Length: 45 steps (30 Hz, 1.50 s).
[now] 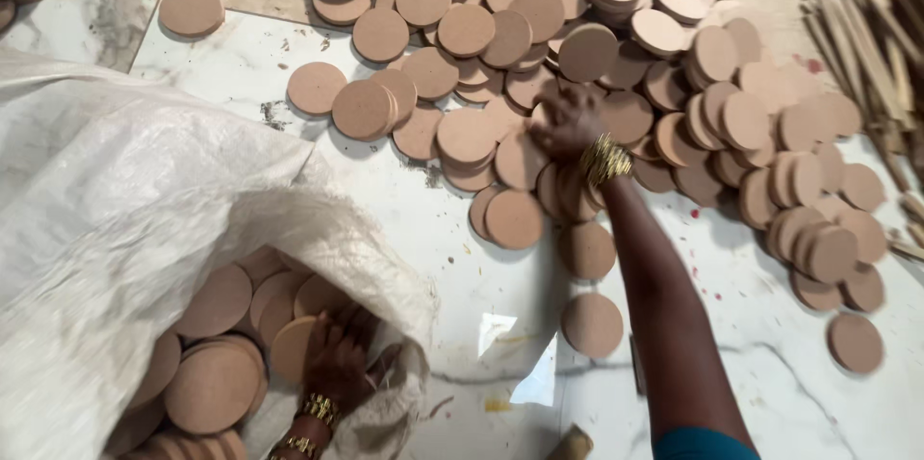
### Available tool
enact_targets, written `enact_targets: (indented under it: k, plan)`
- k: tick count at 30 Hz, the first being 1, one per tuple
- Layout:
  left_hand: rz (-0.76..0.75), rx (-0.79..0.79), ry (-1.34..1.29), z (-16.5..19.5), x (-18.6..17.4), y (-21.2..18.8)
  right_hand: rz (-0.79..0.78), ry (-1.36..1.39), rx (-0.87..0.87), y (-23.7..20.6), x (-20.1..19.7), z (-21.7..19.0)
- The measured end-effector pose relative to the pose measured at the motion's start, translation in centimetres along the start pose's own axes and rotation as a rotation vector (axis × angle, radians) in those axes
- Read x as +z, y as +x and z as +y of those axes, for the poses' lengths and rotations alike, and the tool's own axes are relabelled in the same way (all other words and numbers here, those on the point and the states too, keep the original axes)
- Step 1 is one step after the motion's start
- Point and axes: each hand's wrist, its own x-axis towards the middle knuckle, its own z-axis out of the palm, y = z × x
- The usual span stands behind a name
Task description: The person sits on the floor and repeatedly picks up small round wooden discs from a pile, then places them into a large white sack. The person also uses a small rectangular sanding block to rub the surface of some discs before placing them in the sack.
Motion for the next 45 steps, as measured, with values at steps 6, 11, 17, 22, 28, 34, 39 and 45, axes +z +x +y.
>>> enact_targets:
  k: [6, 11, 17, 22, 28, 34, 39, 45]
  plan:
    - [-0.052, -0.073, -0.037, 0.7, -1.2, 0.6, -0.292, -0.037, -0.280, -9.4, -2.6, -5.2]
    - [-0.067, -0.059, -0.035, 0.6, -0.8, 0.5, -0.108, 0.067, -0.199, -3.9, -2.9, -10.3]
    - [-0.180, -0.056, -0.047, 0.0, -0.5, 0.5, -0.082, 0.033, -0.508, 9.7, 3.1, -26.1]
    - [0.016, -0.057, -0.060, 0.1, -0.5, -0.1, -0.261, 0.001, -0.299, 13.4, 7.8, -36.2]
    - [-0.030, -0.055, -0.097, 0.1, -0.5, -0.3, -0.165, -0.079, -0.173, 11.0, 5.2, -30.9]
    - [0.009, -0.023, -0.069, 0.3, -1.5, 0.6, -0.251, -0.059, -0.268, 0.7, 1.8, -26.4]
    - [0.013, -0.042, -0.051, 0.6, -1.8, 0.9, -0.455, -0.028, -0.151, -9.0, 1.2, -20.3]
    - [0.018, -0.057, -0.049, 0.6, -1.4, 0.7, -0.212, 1.025, 0.217, -1.7, 0.4, -7.4]
